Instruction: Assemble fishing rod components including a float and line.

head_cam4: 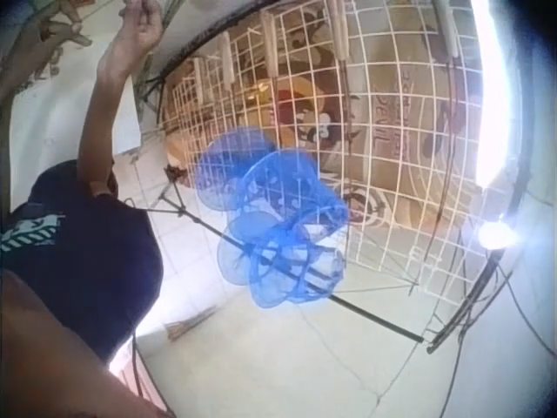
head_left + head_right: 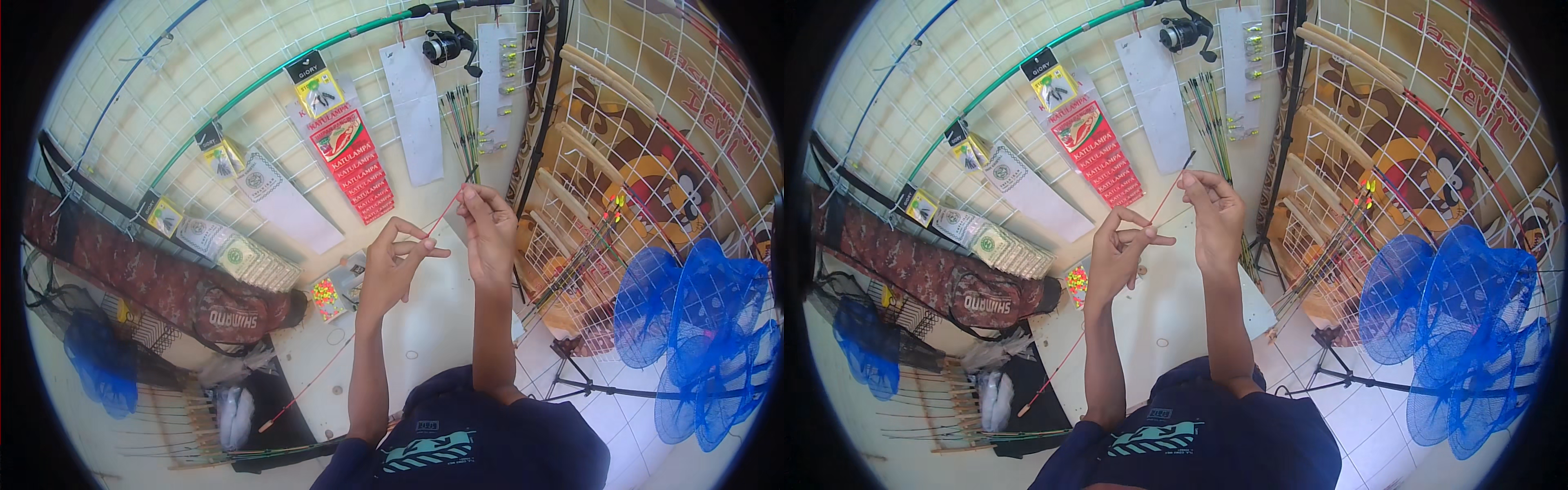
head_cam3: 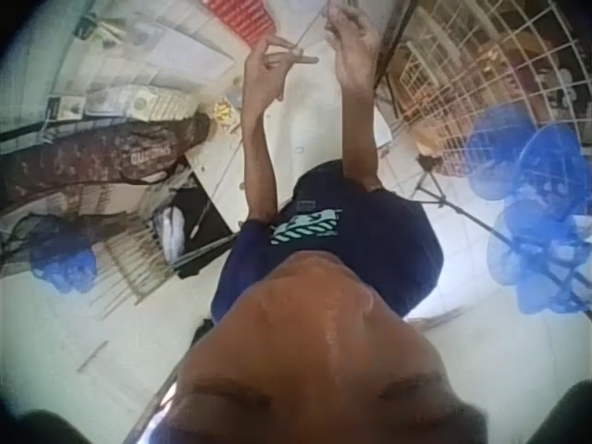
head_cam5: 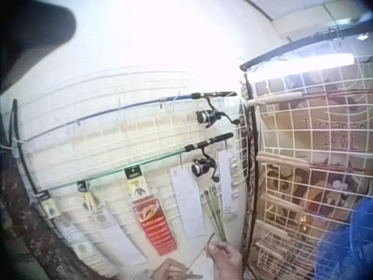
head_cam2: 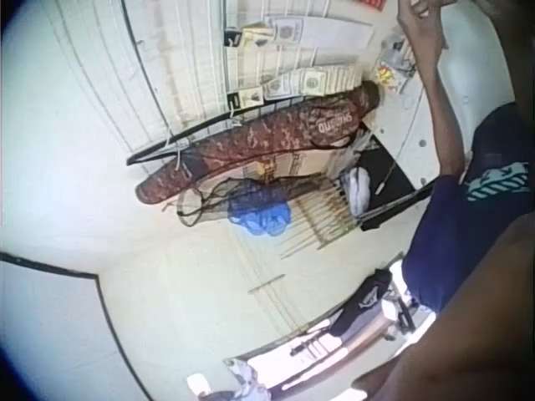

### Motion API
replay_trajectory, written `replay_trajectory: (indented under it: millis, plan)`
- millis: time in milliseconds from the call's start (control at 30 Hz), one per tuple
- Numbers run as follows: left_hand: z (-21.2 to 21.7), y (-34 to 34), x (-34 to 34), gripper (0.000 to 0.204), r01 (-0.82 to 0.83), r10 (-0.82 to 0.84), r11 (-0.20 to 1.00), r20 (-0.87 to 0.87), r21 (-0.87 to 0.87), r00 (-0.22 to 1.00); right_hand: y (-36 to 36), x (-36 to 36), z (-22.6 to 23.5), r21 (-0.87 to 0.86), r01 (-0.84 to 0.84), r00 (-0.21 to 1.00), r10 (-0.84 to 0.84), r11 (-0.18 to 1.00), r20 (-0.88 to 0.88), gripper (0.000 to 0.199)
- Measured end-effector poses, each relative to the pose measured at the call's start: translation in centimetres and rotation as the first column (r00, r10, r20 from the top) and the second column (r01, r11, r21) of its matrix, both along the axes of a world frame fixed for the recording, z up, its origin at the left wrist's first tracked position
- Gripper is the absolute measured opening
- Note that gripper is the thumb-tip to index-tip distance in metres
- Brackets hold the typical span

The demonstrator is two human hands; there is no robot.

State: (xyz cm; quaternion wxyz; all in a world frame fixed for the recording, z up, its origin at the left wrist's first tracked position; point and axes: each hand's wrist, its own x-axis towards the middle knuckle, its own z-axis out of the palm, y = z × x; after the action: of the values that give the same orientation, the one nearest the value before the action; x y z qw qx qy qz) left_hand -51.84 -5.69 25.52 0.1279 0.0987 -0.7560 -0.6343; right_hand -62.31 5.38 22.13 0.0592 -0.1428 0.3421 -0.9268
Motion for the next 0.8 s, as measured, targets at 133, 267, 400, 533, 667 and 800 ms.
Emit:
replay_trajectory:
  millis: [133,267,400,533,667,800]
  plan:
    - [-0.1,-0.1,0.2,0.020,-0.040,0.040,0.999,-0.060,-0.011,0.997,-0.1,-0.3,0.4,-0.038,-0.016,1.000,0.016,0.999,0.011,0.016]
    - [-0.2,0.0,0.1,0.019,-0.050,0.048,0.999,-0.073,-0.020,0.996,-0.2,-1.0,0.5,-0.066,-0.036,0.999,0.035,0.997,-0.016,0.017]
    - [-0.1,-0.2,0.3,0.017,-0.054,0.052,0.998,-0.094,-0.016,0.994,-0.2,-0.9,1.0,-0.060,-0.052,0.998,0.050,0.997,-0.029,0.017]
    - [-0.1,-0.3,0.3,0.016,-0.065,0.063,0.998,-0.106,-0.016,0.992,-0.2,-0.5,1.2,-0.075,-0.059,0.998,0.057,0.995,-0.035,0.017]
    - [0.1,-0.3,0.2,0.016,-0.063,0.058,0.997,-0.131,-0.035,0.990,-0.2,-0.4,1.4,-0.084,-0.045,0.998,0.043,0.995,-0.036,0.016]
    - [0.0,-0.4,0.2,0.014,-0.060,0.053,0.997,-0.135,-0.051,0.989,-0.5,-0.4,1.6,-0.102,-0.030,0.998,0.025,0.994,-0.053,0.016]
